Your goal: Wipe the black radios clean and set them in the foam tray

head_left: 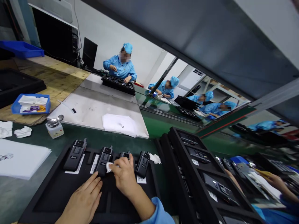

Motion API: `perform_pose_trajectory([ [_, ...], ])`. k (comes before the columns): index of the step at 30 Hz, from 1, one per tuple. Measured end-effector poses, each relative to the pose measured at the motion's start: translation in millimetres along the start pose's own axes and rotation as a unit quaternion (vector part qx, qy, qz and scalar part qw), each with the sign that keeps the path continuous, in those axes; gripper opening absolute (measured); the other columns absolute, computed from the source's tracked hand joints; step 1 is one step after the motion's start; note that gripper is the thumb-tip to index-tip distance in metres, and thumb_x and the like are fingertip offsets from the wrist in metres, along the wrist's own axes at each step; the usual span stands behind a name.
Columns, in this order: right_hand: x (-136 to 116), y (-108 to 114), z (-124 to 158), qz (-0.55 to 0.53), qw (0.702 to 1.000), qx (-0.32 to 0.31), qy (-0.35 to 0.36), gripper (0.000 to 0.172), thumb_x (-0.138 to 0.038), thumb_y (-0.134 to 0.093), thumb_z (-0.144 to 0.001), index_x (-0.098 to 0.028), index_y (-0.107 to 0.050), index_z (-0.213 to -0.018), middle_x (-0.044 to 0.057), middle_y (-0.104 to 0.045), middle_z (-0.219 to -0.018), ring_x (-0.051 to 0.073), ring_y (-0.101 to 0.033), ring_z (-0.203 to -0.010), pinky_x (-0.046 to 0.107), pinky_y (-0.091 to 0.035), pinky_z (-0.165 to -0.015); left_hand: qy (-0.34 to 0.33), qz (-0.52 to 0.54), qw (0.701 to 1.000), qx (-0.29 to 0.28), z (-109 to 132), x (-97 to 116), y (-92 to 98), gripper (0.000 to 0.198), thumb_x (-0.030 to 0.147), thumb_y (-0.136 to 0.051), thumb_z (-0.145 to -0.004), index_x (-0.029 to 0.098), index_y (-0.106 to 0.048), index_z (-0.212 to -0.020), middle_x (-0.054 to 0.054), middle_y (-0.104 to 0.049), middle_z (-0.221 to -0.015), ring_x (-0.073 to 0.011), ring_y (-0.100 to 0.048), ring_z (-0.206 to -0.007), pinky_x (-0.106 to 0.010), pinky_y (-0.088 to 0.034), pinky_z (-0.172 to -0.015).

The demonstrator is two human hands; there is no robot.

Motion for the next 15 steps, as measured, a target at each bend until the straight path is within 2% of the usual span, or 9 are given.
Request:
perform_pose_trajectory([
  [4,60.5,50.4,11.5,0.011,0.988,0.107,-0.113,0.034,-0.011,-0.05,-0.091,-0.03,-0.073,-0.107,0.003,-0.067,-0.095,0.021,-0.057,-0.094,0.053,-0.027,-0.105,-0.046,-0.007,0.999,0.008,-6.4,8.2,3.9,0.033,0.022,-0.057,-0.09,0.019,-0.067,-0.121,-0.006,-0.066,-0.132,-0.0257,-0.058,-0.127,-0.034,-0.057,-0.095],
  [6,77.6,61.3,12.8,0.008,0.981,0.121,-0.148,0.03,-0.012,-0.052,-0.09,-0.027,-0.075,-0.102,0.004,-0.067,-0.095,0.021,-0.059,-0.093,0.049,-0.031,-0.101,-0.074,0.009,0.997,0.006,-15.4,21.5,-0.1,0.034,0.021,-0.059,-0.088,0.02,-0.066,-0.121,-0.004,-0.065,-0.134,-0.0248,-0.058,-0.127,-0.034,-0.056,-0.097],
  [8,78.6,57.5,6.4,0.006,0.982,0.096,-0.163,0.025,-0.014,-0.056,-0.09,-0.028,-0.075,-0.099,0.003,-0.069,-0.095,0.021,-0.06,-0.095,0.049,-0.029,-0.104,-0.093,0.032,0.995,-0.006,-26.7,38.0,-9.8,0.038,0.02,-0.059,-0.086,0.02,-0.064,-0.125,-0.003,-0.064,-0.136,-0.0238,-0.056,-0.128,-0.034,-0.053,-0.1],
  [11,64.4,38.0,-11.7,0.012,0.988,0.019,-0.154,0.02,-0.015,-0.062,-0.088,-0.03,-0.074,-0.095,0.0,-0.07,-0.095,0.021,-0.059,-0.098,0.053,-0.022,-0.109,-0.087,0.068,0.993,-0.033,-41.5,56.8,-28.8,0.049,0.022,-0.061,-0.085,0.022,-0.057,-0.134,-0.002,-0.059,-0.142,-0.0229,-0.052,-0.133,-0.035,-0.047,-0.108],
  [13,60.0,29.6,-19.9,0.018,0.989,-0.02,-0.144,0.018,-0.015,-0.063,-0.087,-0.029,-0.073,-0.092,0.0,-0.071,-0.095,0.021,-0.059,-0.098,0.054,-0.02,-0.11,-0.075,0.087,0.992,-0.05,-46.5,61.5,-37.9,0.054,0.024,-0.062,-0.085,0.024,-0.054,-0.138,-0.002,-0.058,-0.144,-0.0223,-0.049,-0.136,-0.036,-0.044,-0.111],
  [15,67.2,31.1,-19.6,0.018,0.987,-0.03,-0.154,0.016,-0.014,-0.065,-0.085,-0.028,-0.072,-0.088,0.0,-0.071,-0.093,0.021,-0.058,-0.097,0.054,-0.021,-0.11,-0.071,0.096,0.991,-0.065,-48.2,61.5,-41.4,0.055,0.022,-0.061,-0.084,0.025,-0.053,-0.139,-0.001,-0.056,-0.145,-0.0219,-0.047,-0.137,-0.036,-0.043,-0.111],
])
Point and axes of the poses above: each hand's wrist, its own z-axis away from the middle knuckle, its own y-axis out of the back of the hand, x = y × z, the point moved 5 cm from there along -z, towards the middle knuckle
